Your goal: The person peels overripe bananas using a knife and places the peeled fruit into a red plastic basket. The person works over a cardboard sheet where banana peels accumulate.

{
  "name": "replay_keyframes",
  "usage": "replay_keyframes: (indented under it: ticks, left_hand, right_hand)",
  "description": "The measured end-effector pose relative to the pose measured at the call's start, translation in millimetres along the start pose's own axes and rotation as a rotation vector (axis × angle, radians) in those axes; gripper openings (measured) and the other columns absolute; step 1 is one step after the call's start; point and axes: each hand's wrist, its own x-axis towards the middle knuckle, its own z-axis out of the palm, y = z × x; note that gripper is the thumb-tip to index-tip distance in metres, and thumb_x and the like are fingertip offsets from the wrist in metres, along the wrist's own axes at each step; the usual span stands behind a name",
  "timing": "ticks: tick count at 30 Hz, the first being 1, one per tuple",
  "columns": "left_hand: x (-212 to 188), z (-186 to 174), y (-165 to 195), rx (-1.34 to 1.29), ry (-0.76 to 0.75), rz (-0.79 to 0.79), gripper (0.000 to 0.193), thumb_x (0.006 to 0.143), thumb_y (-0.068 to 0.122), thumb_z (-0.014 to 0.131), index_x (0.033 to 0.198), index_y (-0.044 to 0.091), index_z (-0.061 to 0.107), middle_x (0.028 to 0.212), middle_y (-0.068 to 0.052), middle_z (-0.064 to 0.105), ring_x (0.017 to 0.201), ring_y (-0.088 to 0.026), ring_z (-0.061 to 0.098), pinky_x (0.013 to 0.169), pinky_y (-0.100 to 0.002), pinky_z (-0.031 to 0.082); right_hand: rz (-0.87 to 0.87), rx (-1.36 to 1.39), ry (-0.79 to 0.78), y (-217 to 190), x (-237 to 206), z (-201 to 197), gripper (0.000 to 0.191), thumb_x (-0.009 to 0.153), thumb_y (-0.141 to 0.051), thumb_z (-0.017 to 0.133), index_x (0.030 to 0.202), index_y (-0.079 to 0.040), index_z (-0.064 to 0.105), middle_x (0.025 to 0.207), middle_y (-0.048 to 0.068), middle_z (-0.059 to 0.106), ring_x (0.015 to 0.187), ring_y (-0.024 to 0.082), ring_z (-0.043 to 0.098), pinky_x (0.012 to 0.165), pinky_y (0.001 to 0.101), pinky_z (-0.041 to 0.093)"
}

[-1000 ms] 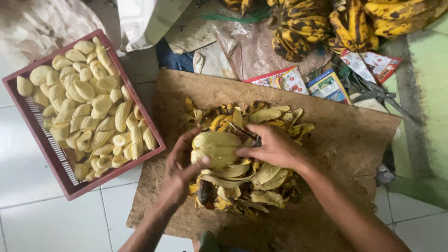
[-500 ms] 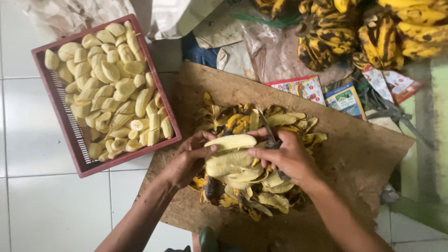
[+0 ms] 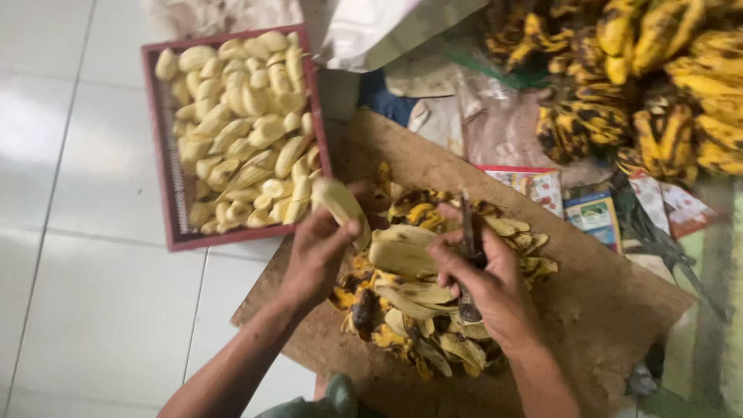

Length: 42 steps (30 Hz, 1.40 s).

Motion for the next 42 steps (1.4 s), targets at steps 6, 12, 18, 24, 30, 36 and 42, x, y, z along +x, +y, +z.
replay_keyframes:
  ticks: [6,12,18,24,30,36,42]
  left_hand:
    - [-14.9,-16.4,34.9,-0.810,-0.150,-0.149,0.057,0.108,0.031,0.049,0.151,-0.004,0.033,0.125,-0.019,0.063,0.105,-0.025,0.062,0.096,-0.037,0.053]
    - [-29.7,-14.9,46.5,-0.516,-0.018,-0.307,0.051,0.105,0.018,0.045,0.150,-0.004,0.038,0.125,-0.017,0.064,0.115,-0.024,0.065,0.104,-0.040,0.052]
    - [-35.9,-15.4,44.3,-0.550,-0.073,-0.330,0.053,0.100,0.017,0.052,0.148,-0.001,0.039,0.130,-0.015,0.064,0.120,-0.025,0.065,0.107,-0.039,0.052]
    - [-39.6,-18.9,32.8,-0.472,-0.123,-0.317,0.055,0.103,0.017,0.058,0.153,-0.002,0.044,0.128,-0.014,0.062,0.119,-0.021,0.062,0.107,-0.038,0.051]
    - [-35.2,-26.8,25.8,-0.397,-0.190,-0.363,0.058,0.097,0.021,0.061,0.150,0.005,0.044,0.132,-0.013,0.065,0.113,-0.023,0.067,0.102,-0.039,0.054]
    - [-33.4,-28.4,23.3,-0.420,-0.189,-0.356,0.060,0.098,0.020,0.064,0.152,0.003,0.044,0.133,-0.015,0.064,0.117,-0.025,0.068,0.107,-0.042,0.053]
    - [-32.0,-16.5,13.0,-0.540,-0.200,-0.447,0.068,0.091,0.015,0.070,0.153,0.003,0.043,0.136,-0.017,0.065,0.126,-0.026,0.065,0.111,-0.041,0.051]
  right_hand:
    - [-0.021,0.201,-0.079,10.9,-20.3,46.6,0.062,0.103,-0.038,0.045,0.155,-0.005,0.044,0.101,0.009,0.068,0.074,0.011,0.062,0.059,0.0242,0.052]
    - [-0.198,-0.314,-0.186,14.0,-46.6,70.8,0.058,0.103,-0.021,0.053,0.159,-0.009,0.043,0.117,0.011,0.068,0.090,0.017,0.065,0.078,0.0278,0.053]
    - [-0.401,-0.510,-0.222,4.4,-44.5,78.4,0.051,0.101,-0.016,0.059,0.151,-0.008,0.048,0.144,0.015,0.065,0.120,0.023,0.071,0.098,0.0335,0.053]
    - [-0.427,-0.574,-0.182,13.4,-42.0,80.7,0.051,0.103,-0.019,0.058,0.152,-0.011,0.049,0.127,0.012,0.072,0.114,0.020,0.071,0.095,0.0322,0.054]
    - [-0.091,-0.079,-0.113,23.9,-41.9,52.5,0.057,0.105,-0.025,0.050,0.161,-0.018,0.043,0.094,0.010,0.066,0.073,0.013,0.061,0.060,0.0272,0.054]
    - [-0.076,-0.074,0.087,16.5,-48.6,3.5,0.057,0.107,-0.027,0.044,0.163,-0.019,0.039,0.091,0.007,0.066,0.069,0.012,0.061,0.055,0.0259,0.053]
    - [-0.041,-0.375,-0.098,23.6,-66.3,22.9,0.062,0.100,-0.023,0.054,0.160,-0.017,0.039,0.093,0.007,0.065,0.073,0.012,0.060,0.065,0.0278,0.053]
